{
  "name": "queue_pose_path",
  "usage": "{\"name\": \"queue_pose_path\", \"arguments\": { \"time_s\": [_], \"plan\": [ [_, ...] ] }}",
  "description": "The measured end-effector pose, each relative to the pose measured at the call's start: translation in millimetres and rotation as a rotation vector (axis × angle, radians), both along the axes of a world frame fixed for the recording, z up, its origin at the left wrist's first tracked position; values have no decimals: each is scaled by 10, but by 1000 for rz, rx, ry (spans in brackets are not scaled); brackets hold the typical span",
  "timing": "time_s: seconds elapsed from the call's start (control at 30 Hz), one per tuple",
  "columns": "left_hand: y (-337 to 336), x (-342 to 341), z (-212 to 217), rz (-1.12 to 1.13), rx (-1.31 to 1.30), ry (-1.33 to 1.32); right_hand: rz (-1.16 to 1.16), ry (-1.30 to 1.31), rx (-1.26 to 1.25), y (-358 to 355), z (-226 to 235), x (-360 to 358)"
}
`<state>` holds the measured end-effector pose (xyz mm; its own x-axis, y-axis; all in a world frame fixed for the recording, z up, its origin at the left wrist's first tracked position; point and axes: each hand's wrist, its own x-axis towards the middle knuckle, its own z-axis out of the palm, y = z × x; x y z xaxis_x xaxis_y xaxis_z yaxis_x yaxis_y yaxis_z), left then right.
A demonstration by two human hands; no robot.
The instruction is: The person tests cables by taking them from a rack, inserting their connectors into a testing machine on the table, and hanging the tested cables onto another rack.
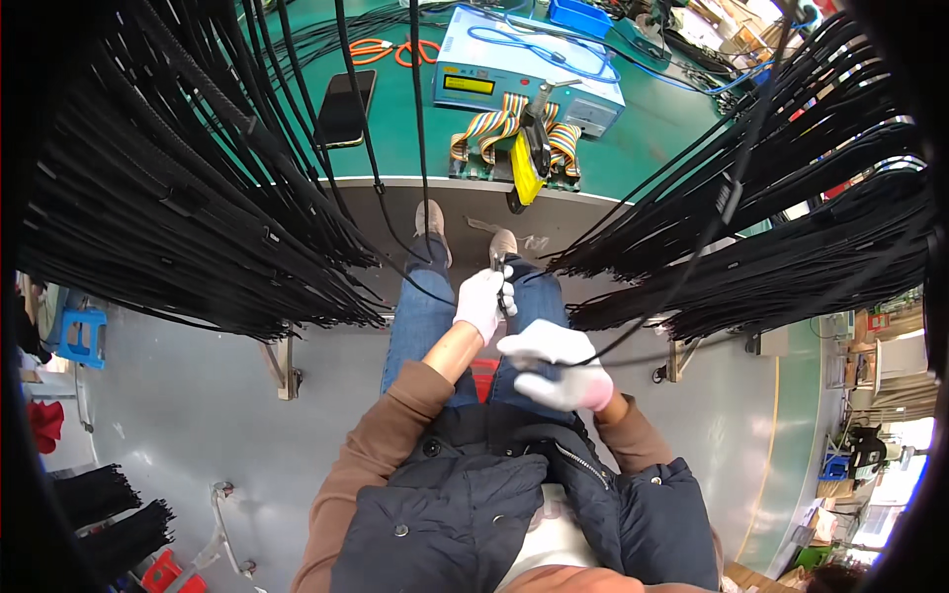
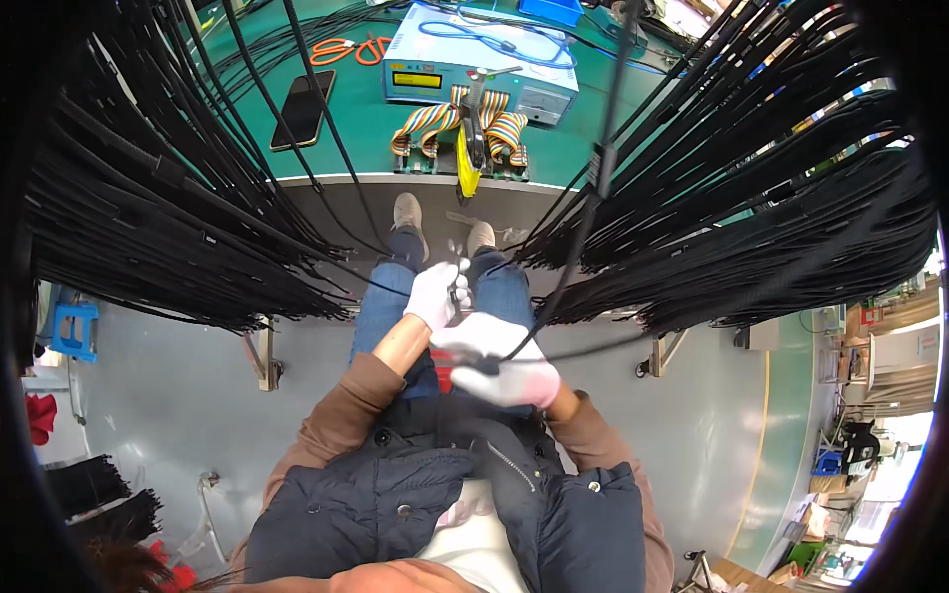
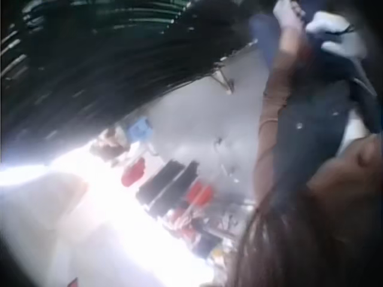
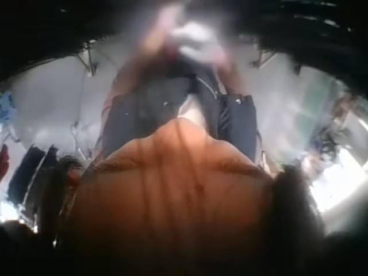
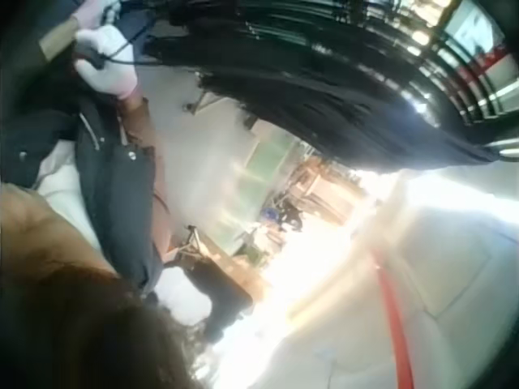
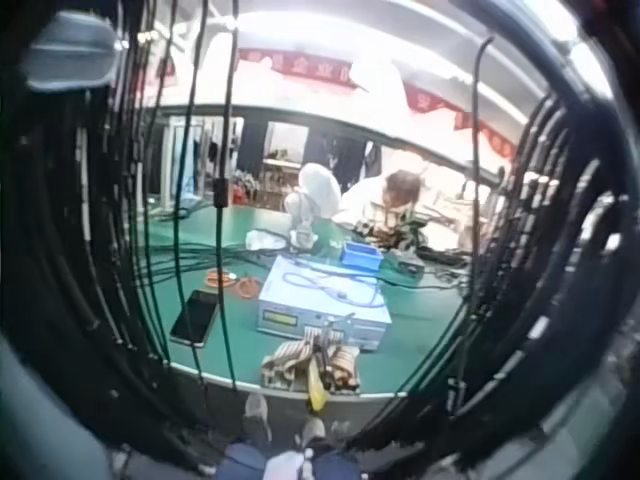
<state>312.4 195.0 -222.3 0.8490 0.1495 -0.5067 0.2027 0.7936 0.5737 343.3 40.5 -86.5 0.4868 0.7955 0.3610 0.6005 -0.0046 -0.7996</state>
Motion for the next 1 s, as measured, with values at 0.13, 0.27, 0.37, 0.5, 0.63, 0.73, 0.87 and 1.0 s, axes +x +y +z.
{"name": "queue_pose_path", "arguments": {
  "time_s": [0.13,0.27,0.37,0.5,0.63,0.73,0.87,1.0],
  "plan": [
    [-88,19,134,64,186,-113,-117,-513,-165,-159,-301,179],
    [-232,-102,526,107,609,-182,-329,158,-225,-3,-567,450],
    [-213,-153,647,152,634,-249,-160,648,9,227,-618,621],
    [3,-40,693,370,405,-351,-139,1153,371,430,-566,696],
    [353,105,972,336,507,-186,-160,1287,476,404,-420,798],
    [472,208,1111,325,503,-114,-176,1256,476,354,-453,870],
    [501,305,1102,375,342,-184,-229,1205,433,385,-435,909],
    [543,343,1081,385,247,-198,-278,1121,412,406,-465,929]
  ]
}}
